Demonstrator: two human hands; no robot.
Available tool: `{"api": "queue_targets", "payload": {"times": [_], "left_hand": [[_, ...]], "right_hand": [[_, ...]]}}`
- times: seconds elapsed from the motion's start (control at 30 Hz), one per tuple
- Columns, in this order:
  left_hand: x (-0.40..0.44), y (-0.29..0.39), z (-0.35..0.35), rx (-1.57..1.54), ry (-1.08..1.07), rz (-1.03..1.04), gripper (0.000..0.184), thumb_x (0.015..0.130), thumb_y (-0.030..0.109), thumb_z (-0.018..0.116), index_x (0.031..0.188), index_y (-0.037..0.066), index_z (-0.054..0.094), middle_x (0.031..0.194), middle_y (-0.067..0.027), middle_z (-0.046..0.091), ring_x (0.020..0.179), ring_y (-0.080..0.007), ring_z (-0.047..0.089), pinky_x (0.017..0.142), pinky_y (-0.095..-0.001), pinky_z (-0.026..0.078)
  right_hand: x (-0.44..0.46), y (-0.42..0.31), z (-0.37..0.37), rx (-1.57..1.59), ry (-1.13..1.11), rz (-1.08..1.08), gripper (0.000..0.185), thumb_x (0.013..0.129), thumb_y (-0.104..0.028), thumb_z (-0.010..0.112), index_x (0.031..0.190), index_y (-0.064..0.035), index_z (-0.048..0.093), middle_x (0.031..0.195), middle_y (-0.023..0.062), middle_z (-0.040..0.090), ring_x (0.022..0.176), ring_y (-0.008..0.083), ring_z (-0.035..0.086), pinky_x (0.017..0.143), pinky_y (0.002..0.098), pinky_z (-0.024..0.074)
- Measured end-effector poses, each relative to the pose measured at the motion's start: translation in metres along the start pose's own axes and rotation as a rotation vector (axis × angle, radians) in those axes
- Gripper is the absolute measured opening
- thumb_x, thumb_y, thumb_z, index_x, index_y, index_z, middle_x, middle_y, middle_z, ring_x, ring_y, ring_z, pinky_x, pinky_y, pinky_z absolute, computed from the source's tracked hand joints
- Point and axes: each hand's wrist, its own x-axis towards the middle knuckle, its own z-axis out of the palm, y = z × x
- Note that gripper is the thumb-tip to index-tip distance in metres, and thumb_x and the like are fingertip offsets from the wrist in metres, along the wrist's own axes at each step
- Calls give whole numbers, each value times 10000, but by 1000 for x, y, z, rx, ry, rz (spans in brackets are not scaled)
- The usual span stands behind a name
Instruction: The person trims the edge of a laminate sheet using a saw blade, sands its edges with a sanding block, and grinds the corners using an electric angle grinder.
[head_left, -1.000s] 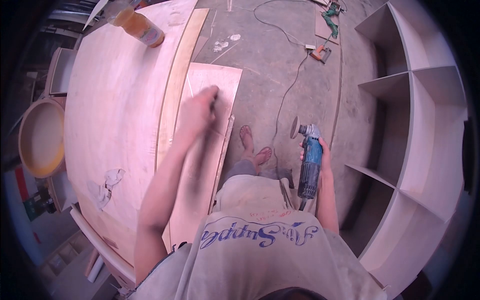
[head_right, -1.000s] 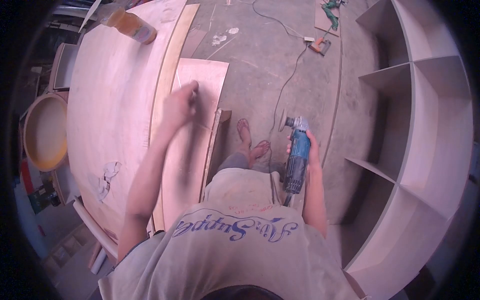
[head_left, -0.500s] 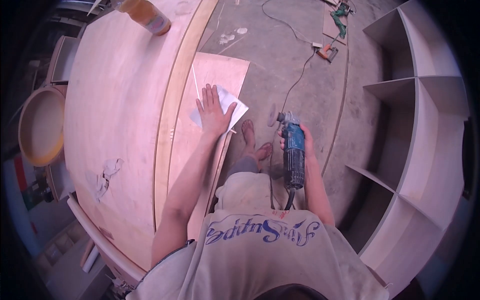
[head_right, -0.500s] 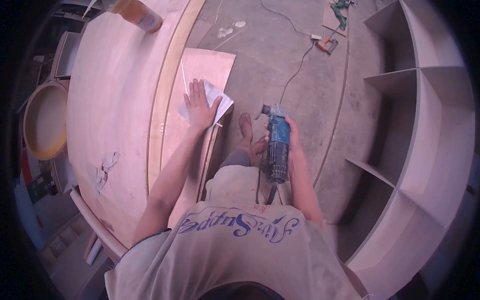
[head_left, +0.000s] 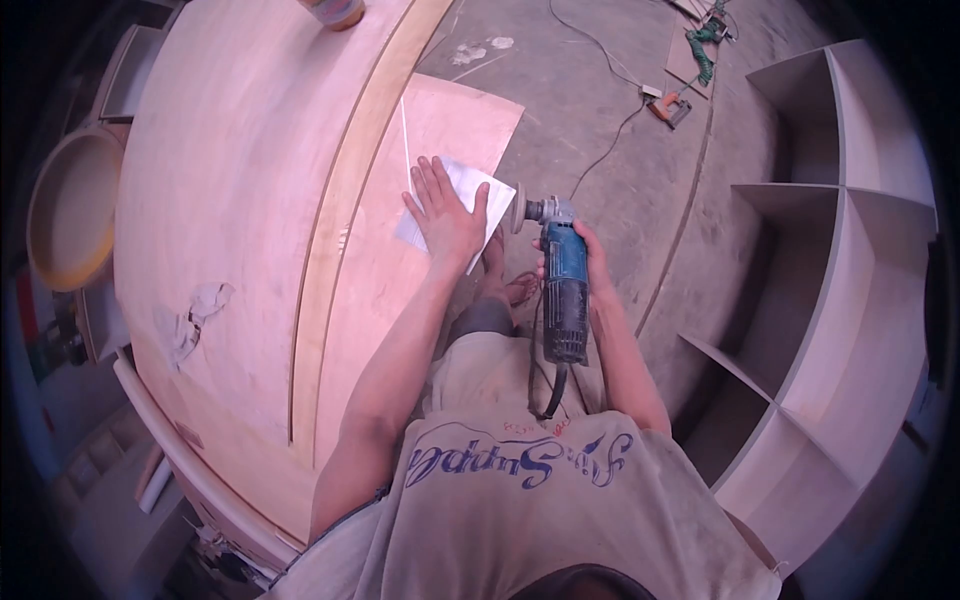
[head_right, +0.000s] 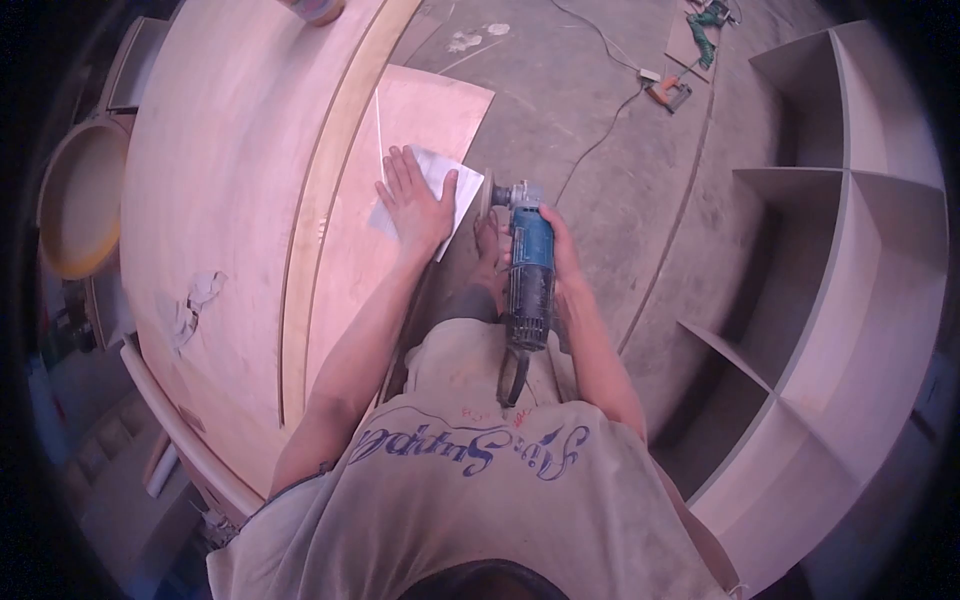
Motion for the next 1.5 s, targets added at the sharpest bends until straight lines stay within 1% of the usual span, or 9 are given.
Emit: {"api": "queue_targets", "payload": {"times": [0.07,0.27,0.5,0.67,0.77,0.97,1.07,1.3,1.5], "left_hand": [[0,-2,-2,-19,-7,36,901,963,558,498,1572,-12,159,1643,-217,152,1534,-361,99,1216,-567,56],[4,-6,0,-26,-6,112,896,962,542,509,1573,-11,157,1642,-215,162,1531,-368,110,1218,-560,64],[13,-12,-5,-66,-34,226,878,964,516,520,1570,-13,166,1636,-221,171,1526,-372,132,1222,-541,89],[15,-13,-6,-59,-56,263,854,971,496,515,1567,-14,177,1635,-217,181,1524,-372,142,1222,-533,112],[20,-18,-8,-62,-81,310,847,974,494,510,1565,-17,182,1633,-216,188,1524,-373,146,1222,-531,121],[30,-26,-9,-78,-106,420,845,971,509,501,1561,-16,201,1630,-214,198,1521,-366,159,1225,-522,125],[35,-29,-12,-83,-139,472,840,970,516,496,1560,-10,212,1630,-210,200,1521,-358,163,1227,-515,129],[41,-30,-18,-69,-177,549,802,984,492,479,1566,11,210,1633,-186,209,1519,-342,176,1234,-490,138],[54,-37,-20,-99,-245,702,755,992,456,474,1566,32,228,1627,-177,231,1513,-345,195,1229,-494,162]], "right_hand": [[-2,-3,-7,-23,-4,28,620,943,-542,528,1213,15,547,1028,189,677,700,251,707,636,358,619],[-3,-7,-7,-91,-3,-29,609,945,-536,528,1211,12,548,1025,191,679,697,252,704,630,357,625],[-7,-10,-4,-111,5,-21,613,950,-525,530,1205,33,547,1024,191,682,693,239,704,634,351,626],[-7,-13,-3,-107,2,-14,630,945,-523,543,1219,44,542,1029,193,683,695,238,704,635,355,627],[-5,-18,-8,-122,8,27,620,945,-510,556,1287,4,502,1007,190,675,713,266,711,645,374,628],[-11,-25,-6,-161,-1,45,625,944,-483,577,1321,4,467,1029,211,656,710,267,705,631,378,628],[-11,-25,-6,-233,24,32,634,941,-521,550,1256,28,535,1050,208,679,725,256,699,645,364,622],[-8,-32,-4,-284,20,45,625,939,-516,553,1265,16,531,1053,209,678,722,253,697,635,363,619],[-5,-41,-1,-356,-19,67,618,937,-509,560,1276,6,519,1047,201,673,705,245,691,623,360,615]]}}
